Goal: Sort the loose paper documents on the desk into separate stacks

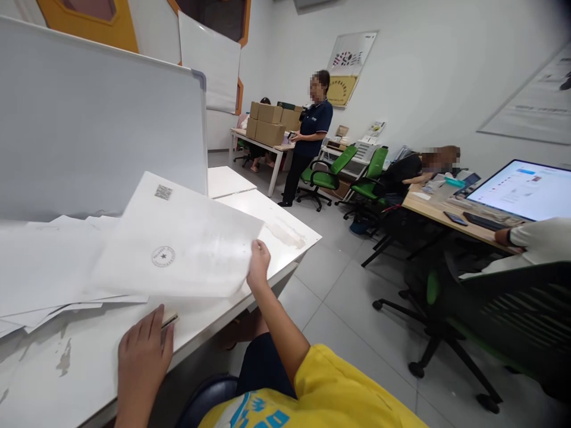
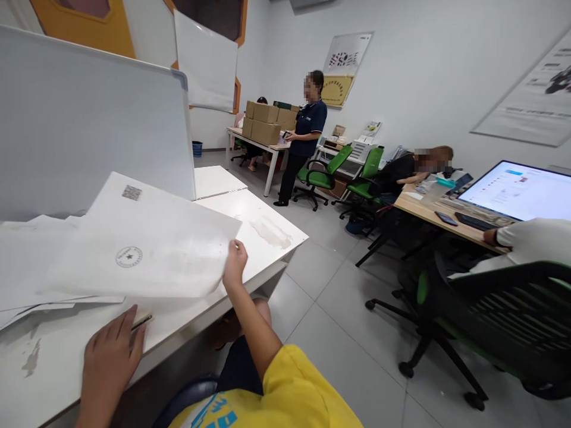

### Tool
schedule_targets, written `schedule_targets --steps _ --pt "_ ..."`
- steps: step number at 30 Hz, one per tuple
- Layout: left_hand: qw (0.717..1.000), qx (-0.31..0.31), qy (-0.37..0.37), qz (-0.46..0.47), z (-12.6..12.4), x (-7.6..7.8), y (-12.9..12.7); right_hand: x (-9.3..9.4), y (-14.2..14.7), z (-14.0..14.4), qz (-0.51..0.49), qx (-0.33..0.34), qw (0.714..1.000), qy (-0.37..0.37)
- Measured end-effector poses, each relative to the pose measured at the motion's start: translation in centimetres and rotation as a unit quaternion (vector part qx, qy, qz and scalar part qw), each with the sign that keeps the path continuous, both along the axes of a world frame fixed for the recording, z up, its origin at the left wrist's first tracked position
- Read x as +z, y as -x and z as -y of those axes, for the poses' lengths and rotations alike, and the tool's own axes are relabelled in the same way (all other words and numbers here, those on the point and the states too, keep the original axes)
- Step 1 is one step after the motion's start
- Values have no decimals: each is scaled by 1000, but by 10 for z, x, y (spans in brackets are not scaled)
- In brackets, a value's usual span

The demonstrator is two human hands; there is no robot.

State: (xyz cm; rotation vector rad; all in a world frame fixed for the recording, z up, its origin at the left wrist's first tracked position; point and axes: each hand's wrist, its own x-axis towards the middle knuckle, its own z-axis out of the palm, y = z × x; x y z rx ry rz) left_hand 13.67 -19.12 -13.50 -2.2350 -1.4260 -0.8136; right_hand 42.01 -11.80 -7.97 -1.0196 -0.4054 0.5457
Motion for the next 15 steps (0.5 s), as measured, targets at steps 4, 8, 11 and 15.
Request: schedule_targets --steps 4,8,11,15 --pt "1000 5 14 7 0 -1 0 -2 48 -41 -38 96 994 40" --pt "1000 -5 12 11 1 0 0 0 101 -73 -52 143 985 78" --pt "1000 -7 12 15 2 0 -1 4 142 -89 -41 203 973 106" --pt "1000 -3 8 15 3 0 -1 10 181 -96 46 292 945 142"
